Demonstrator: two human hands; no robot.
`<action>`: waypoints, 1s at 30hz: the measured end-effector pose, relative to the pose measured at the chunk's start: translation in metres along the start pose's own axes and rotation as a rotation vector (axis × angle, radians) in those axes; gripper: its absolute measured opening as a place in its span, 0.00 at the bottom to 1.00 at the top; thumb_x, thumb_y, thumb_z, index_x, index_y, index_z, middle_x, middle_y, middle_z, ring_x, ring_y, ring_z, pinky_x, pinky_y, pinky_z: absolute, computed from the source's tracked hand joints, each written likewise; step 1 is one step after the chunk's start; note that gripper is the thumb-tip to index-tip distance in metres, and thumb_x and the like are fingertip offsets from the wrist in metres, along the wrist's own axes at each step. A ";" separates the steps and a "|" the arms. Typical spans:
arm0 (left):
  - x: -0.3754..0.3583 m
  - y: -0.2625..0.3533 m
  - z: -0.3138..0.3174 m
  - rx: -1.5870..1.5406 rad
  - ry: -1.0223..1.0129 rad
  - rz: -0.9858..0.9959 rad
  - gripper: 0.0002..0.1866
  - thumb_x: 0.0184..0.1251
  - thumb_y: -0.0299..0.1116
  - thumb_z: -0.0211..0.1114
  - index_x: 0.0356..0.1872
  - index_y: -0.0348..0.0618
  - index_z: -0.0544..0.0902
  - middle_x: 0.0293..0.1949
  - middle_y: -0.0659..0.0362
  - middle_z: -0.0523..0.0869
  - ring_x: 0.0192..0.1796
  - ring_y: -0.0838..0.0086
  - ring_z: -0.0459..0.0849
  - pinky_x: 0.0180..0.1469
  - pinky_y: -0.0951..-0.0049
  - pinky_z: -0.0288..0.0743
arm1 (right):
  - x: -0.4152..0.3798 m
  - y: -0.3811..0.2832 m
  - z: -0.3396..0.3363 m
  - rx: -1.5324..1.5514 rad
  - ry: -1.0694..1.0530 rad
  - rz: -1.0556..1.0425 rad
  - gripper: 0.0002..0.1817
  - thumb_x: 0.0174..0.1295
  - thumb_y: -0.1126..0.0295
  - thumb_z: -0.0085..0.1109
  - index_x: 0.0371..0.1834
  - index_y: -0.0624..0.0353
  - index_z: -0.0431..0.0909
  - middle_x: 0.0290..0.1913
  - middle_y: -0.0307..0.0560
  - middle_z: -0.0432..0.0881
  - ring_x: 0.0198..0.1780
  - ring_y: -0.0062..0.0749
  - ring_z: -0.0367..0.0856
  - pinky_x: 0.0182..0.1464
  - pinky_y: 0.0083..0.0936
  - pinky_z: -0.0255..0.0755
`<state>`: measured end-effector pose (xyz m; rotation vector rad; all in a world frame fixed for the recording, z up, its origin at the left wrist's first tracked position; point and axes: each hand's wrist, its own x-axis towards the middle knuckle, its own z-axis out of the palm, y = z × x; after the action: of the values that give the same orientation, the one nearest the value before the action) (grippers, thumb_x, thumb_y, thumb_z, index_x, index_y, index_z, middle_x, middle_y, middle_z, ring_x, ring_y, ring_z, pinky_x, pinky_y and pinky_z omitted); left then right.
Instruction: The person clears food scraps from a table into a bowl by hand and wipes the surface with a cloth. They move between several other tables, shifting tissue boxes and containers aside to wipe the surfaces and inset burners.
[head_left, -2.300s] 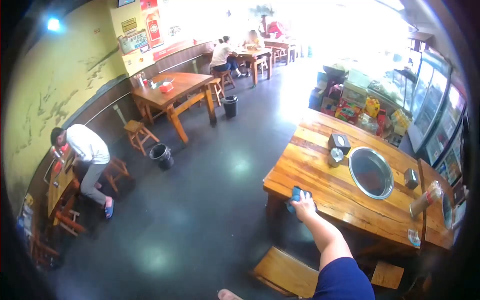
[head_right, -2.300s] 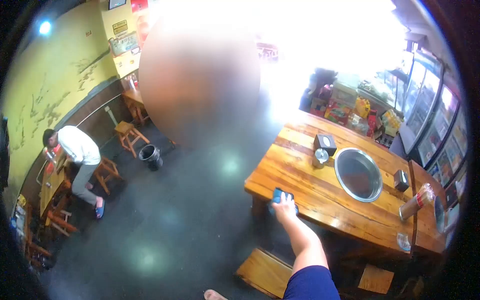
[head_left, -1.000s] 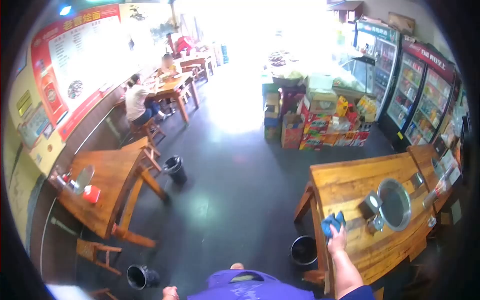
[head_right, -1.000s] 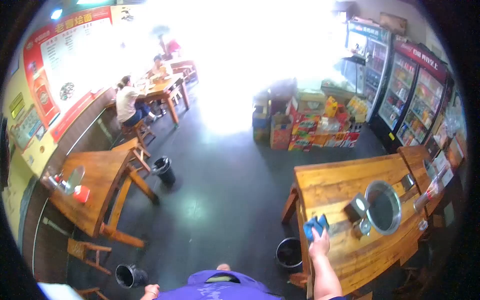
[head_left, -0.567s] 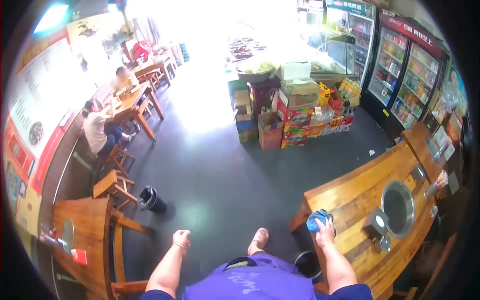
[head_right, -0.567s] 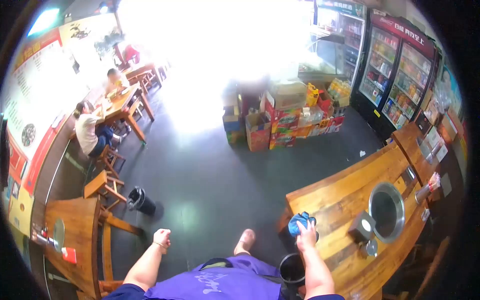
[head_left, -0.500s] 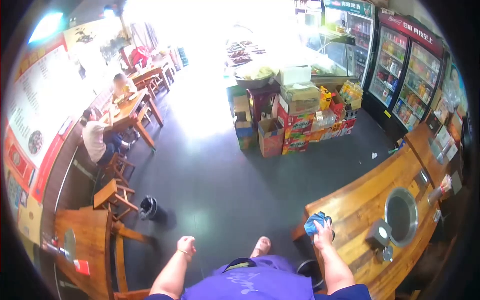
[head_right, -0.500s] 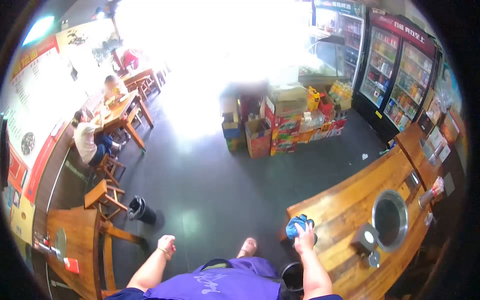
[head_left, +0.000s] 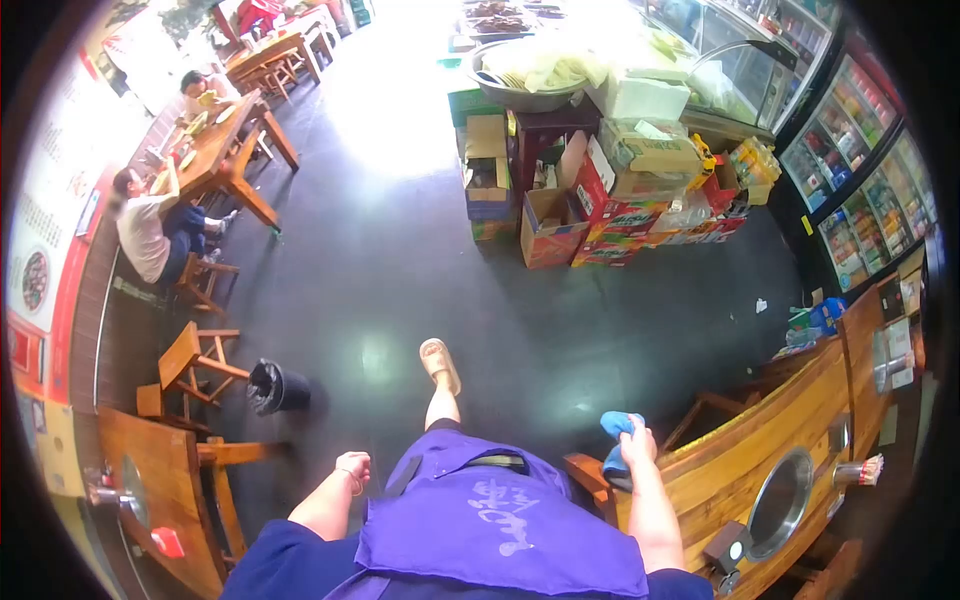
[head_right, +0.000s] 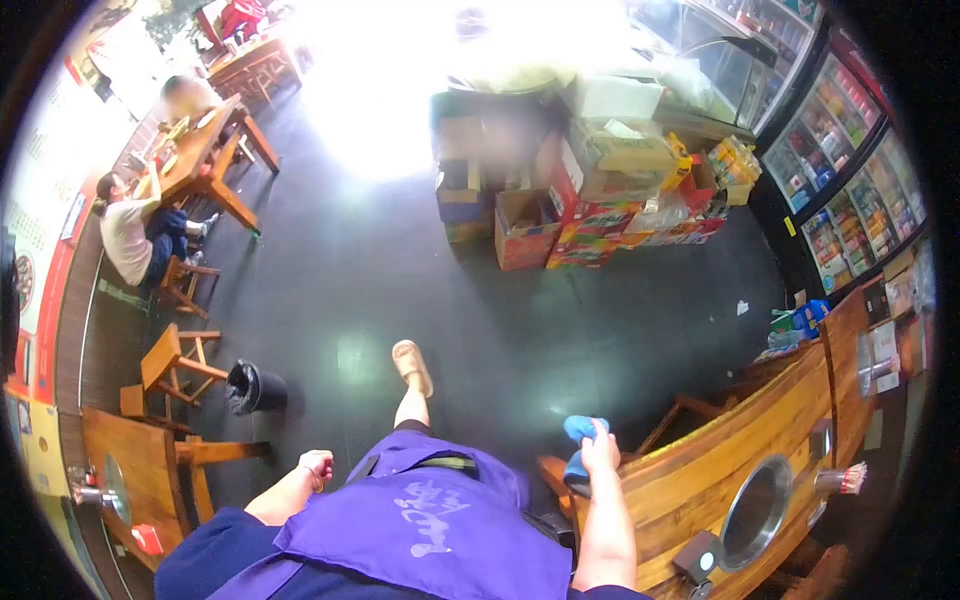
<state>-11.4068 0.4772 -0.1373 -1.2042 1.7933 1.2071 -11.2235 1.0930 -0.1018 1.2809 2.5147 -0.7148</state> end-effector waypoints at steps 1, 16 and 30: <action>0.004 0.033 0.008 -0.010 0.006 0.011 0.08 0.57 0.22 0.64 0.32 0.50 0.85 0.22 0.64 0.79 0.19 0.79 0.74 0.18 0.73 0.71 | 0.017 -0.016 0.009 0.056 -0.025 0.007 0.29 0.59 0.59 0.61 0.68 0.42 0.73 0.55 0.60 0.82 0.59 0.57 0.80 0.61 0.46 0.73; 0.144 0.556 0.041 0.500 -0.167 0.486 0.16 0.56 0.37 0.70 0.44 0.42 0.87 0.36 0.57 0.88 0.35 0.73 0.86 0.37 0.69 0.82 | 0.307 -0.462 0.017 -0.067 -0.351 -0.103 0.45 0.52 0.56 0.63 0.77 0.52 0.60 0.67 0.61 0.74 0.68 0.52 0.74 0.68 0.41 0.70; 0.292 0.857 0.067 0.298 -0.027 0.654 0.20 0.60 0.21 0.66 0.55 0.40 0.79 0.43 0.54 0.85 0.35 0.72 0.85 0.34 0.72 0.82 | 0.637 -1.018 0.011 0.105 -0.322 -0.718 0.45 0.52 0.61 0.64 0.76 0.49 0.57 0.61 0.63 0.79 0.62 0.57 0.78 0.64 0.44 0.72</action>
<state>-12.3097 0.5743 -0.1326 -0.4320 2.3347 1.2142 -12.4209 1.0214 -0.0483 0.2049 2.6500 -1.0951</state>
